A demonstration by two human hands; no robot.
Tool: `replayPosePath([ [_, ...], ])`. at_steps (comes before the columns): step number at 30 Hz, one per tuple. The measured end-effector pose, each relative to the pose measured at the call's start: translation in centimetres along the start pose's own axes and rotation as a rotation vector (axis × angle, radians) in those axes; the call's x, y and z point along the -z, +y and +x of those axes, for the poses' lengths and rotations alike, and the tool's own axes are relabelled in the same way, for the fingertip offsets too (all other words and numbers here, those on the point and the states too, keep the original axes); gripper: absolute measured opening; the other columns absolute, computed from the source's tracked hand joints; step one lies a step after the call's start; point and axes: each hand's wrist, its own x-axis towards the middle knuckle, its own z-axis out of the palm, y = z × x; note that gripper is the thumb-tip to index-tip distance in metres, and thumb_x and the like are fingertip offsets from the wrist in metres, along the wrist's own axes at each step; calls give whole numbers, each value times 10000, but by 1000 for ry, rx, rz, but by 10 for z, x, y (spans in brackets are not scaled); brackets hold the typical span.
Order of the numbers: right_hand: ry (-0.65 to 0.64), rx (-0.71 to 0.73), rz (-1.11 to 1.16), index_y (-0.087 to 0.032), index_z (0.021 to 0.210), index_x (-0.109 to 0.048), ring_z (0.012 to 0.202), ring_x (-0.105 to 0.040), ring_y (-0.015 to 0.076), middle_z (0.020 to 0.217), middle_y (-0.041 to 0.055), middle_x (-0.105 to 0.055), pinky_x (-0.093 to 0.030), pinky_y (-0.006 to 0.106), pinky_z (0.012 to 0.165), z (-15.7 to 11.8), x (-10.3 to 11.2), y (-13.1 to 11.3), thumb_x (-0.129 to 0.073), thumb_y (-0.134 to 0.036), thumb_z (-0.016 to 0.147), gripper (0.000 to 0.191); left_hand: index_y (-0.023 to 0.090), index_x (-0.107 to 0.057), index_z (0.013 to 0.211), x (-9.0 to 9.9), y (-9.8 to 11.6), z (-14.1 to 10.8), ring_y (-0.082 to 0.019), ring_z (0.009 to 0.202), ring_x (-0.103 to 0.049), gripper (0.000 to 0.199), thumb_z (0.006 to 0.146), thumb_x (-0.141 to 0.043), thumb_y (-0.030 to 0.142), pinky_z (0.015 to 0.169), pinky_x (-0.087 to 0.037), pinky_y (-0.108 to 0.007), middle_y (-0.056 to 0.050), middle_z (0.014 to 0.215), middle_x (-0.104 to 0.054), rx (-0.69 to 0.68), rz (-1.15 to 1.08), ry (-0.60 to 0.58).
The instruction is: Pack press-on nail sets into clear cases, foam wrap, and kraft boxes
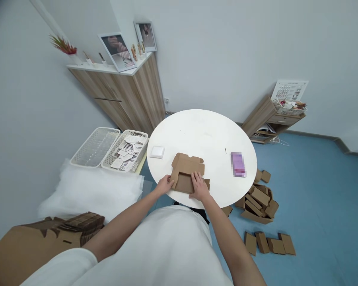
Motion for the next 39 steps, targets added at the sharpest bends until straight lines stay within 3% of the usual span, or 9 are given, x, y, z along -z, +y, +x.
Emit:
replayPosePath([
  [7, -45, 41, -23, -190, 1384, 48, 1330, 44, 308, 1463, 129, 15, -197, 453, 1020, -4, 6, -1, -696, -544, 492, 1214, 160, -526, 935, -2, -2, 6, -236, 891, -586, 199, 800, -414, 255, 688, -416, -298, -118, 965, -626, 11, 170, -37],
  [20, -90, 14, -24, -189, 1385, 56, 1335, 35, 287, 1466, 116, 4, -228, 431, 1009, -7, 10, -5, -689, -525, 519, 1190, 163, -463, 1047, -9, -3, 6, -247, 891, -583, 263, 797, -400, 210, 706, -415, -324, -127, 996, -592, 17, 288, -43],
  [22, -90, 19, -22, -195, 1384, 58, 1336, 30, 287, 1467, 112, 5, -226, 433, 1009, -7, 10, -4, -690, -519, 524, 1185, 155, -403, 1160, -6, -8, 3, -236, 931, -570, 373, 816, -405, 301, 738, -413, -317, -128, 1043, -575, -50, 236, -37],
  [25, -89, 37, -28, -209, 1381, 73, 1336, 29, 286, 1467, 109, 3, -218, 439, 1010, -6, 11, -1, -686, -521, 532, 1181, 143, -149, 1344, 3, -16, -3, -233, 1024, -522, 723, 780, -456, 475, 793, -408, -307, -148, 1191, -482, -189, 154, -14],
  [27, -96, 43, -47, -208, 1379, 85, 1336, 39, 286, 1467, 107, 9, -215, 439, 1011, -5, 12, 1, -684, -527, 532, 1188, 161, 6, 1376, 10, -18, -4, -253, 1070, -487, 951, 697, -532, 555, 808, -409, -317, -154, 1267, -400, -281, 162, -31],
  [30, -111, 49, -83, -201, 1379, 92, 1335, 52, 283, 1468, 102, 15, -215, 435, 1015, -3, 13, 4, -681, -533, 535, 1192, 225, 69, 1378, 19, -14, 1, -296, 1066, -480, 1172, 535, -664, 577, 799, -414, -350, -131, 1266, -378, -381, 262, -121],
  [33, -107, 64, -102, -195, 1381, 87, 1335, 43, 282, 1467, 106, -5, -210, 436, 1017, -1, 14, 5, -684, -528, 536, 1190, 268, 32, 1378, 23, -8, 10, -315, 1044, -494, 1236, 442, -737, 520, 791, -414, -357, -108, 1210, -411, -366, 366, -203],
  [39, -73, 89, -77, -220, 1382, 72, 1336, 22, 283, 1465, 106, -28, -207, 452, 1009, -5, 16, 5, -686, -524, 541, 1172, 286, -4, 1372, 23, -2, 18, -306, 1051, -497, 1169, 476, -732, 469, 791, -412, -337, -101, 1204, -413, -333, 423, -231],
])
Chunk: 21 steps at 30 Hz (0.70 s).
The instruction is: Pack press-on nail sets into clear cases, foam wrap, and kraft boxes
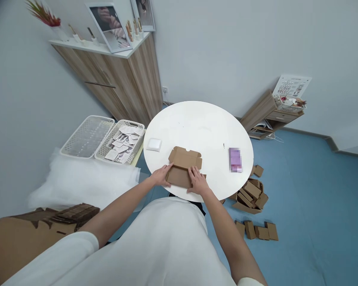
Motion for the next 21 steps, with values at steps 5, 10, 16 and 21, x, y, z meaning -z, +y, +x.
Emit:
replayPosePath([
  [5, 172, -132, 117, -221, 1388, 13, 1336, 21, 285, 1467, 106, -2, -213, 456, 1008, -19, -2, 8, -588, -531, 657, 995, 258, -65, 1365, 4, 3, 3, -321, 1007, -522, 1180, 429, -749, 479, 771, -416, -351, -115, 1175, -443, 3, 72, -4],
  [10, 273, -403, 426, -176, 1392, -25, 1320, -149, 272, 1446, 130, -124, -273, 411, 1003, -50, -17, 22, -501, -478, 746, 857, 232, -80, 1355, 2, 9, 3, -318, 1023, -514, 1167, 430, -743, 491, 785, -415, -349, -131, 1200, -441, 28, 62, 4],
  [16, 226, -554, 979, -190, 1390, -41, 1082, -497, 226, 1287, 122, -424, -418, 332, 859, -59, -24, 23, -579, -477, 684, 933, 228, -72, 1348, 1, 17, 0, -331, 1066, -489, 1172, 424, -743, 493, 817, -404, -370, -139, 1238, -426, 67, 46, -25],
  [21, 249, -566, 1091, -152, 1265, -386, 862, -567, 188, 1058, 94, -559, -453, 300, 738, -45, -21, 15, -589, -473, 666, 709, 234, -55, 1347, 2, 19, 0, -324, 1088, -480, 1193, 410, -749, 488, 832, -400, -364, -140, 1254, -417, 88, 39, -49],
])
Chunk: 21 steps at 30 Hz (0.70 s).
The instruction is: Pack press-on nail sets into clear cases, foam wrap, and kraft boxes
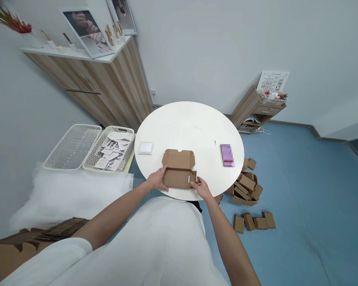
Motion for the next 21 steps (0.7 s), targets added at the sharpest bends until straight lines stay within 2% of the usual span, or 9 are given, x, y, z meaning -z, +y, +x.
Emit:
replayPosePath([
  [3, 2, 18, 4, -177, 1169, -478, 827, -568, 180, 1038, 73, -569, -457, 298, 720, 1, -6, -3, -663, -416, 600, 644, 226, -44, 1345, -1, 1, 0, -325, 1106, -469, 1207, 403, -750, 493, 835, -401, -366, -148, 1266, -409, -1, -16, -5],
  [7, 47, -59, 208, -200, 1175, -450, 966, -556, 192, 1131, 91, -552, -462, 288, 755, -3, -9, -10, -650, -396, 628, 615, 224, -51, 1340, -3, 1, -1, -327, 1109, -468, 1209, 395, -754, 496, 835, -402, -369, -152, 1267, -418, 5, -36, -2],
  [11, 14, -71, 276, -208, 1194, -433, 984, -564, 204, 1129, 86, -570, -475, 301, 758, -8, -6, -22, -642, -377, 650, 608, 222, -44, 1339, -5, -3, -2, -323, 1113, -469, 1234, 375, -759, 508, 835, -402, -363, -141, 1253, -446, -10, -78, 6],
  [16, -51, 23, 182, -207, 1204, -435, 988, -574, 202, 1172, 87, -549, -475, 325, 810, -9, -3, -32, -572, -380, 720, 532, 227, -58, 1336, -5, -6, -2, -319, 1119, -469, 1232, 366, -766, 504, 843, -394, -349, -138, 1248, -458, -16, -94, 26],
  [21, -133, 193, -25, -237, 1252, -389, 1024, -551, 200, 1248, 71, -498, -453, 339, 854, -12, -13, -40, -558, -371, 729, 565, 207, -58, 1338, -6, 3, 1, -333, 1096, -484, 1243, 361, -757, 525, 812, -404, -360, -162, 1241, -461, -28, -87, 22],
])
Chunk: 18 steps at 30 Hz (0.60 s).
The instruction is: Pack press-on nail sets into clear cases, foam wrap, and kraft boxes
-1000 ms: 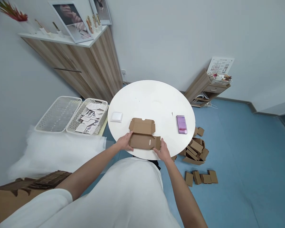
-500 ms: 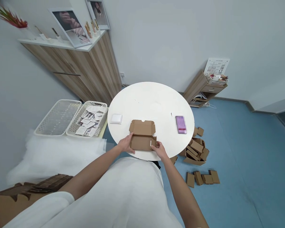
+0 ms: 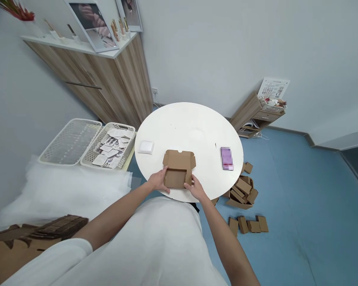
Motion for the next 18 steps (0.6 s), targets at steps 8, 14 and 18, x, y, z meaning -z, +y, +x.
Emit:
replayPosePath([
  [8, 120, -176, -246, -172, 1197, -430, 998, -550, 174, 1130, 80, -569, -437, 285, 815, 18, -1, 9, -419, -365, 801, 441, 219, -72, 1339, -6, 0, 6, -333, 1092, -490, 1236, 356, -757, 527, 817, -400, -358, -163, 1246, -460, -6, -26, 5],
  [14, 77, -216, -480, -187, 1107, -462, 898, -573, 170, 1022, 56, -604, -431, 256, 699, 27, -1, 8, -442, -330, 788, 350, 235, -33, 1354, -9, -6, 9, -317, 1135, -453, 1269, 358, -771, 504, 853, -400, -362, -136, 1283, -430, -48, -134, 40],
  [18, 66, -278, -517, -176, 1016, -469, 730, -600, 167, 932, 69, -618, -416, 258, 599, 29, -7, 9, -435, -309, 792, 263, 248, -8, 1367, -9, -8, 5, -307, 1188, -396, 1282, 368, -775, 487, 906, -371, -362, -124, 1335, -361, -72, -189, 52],
])
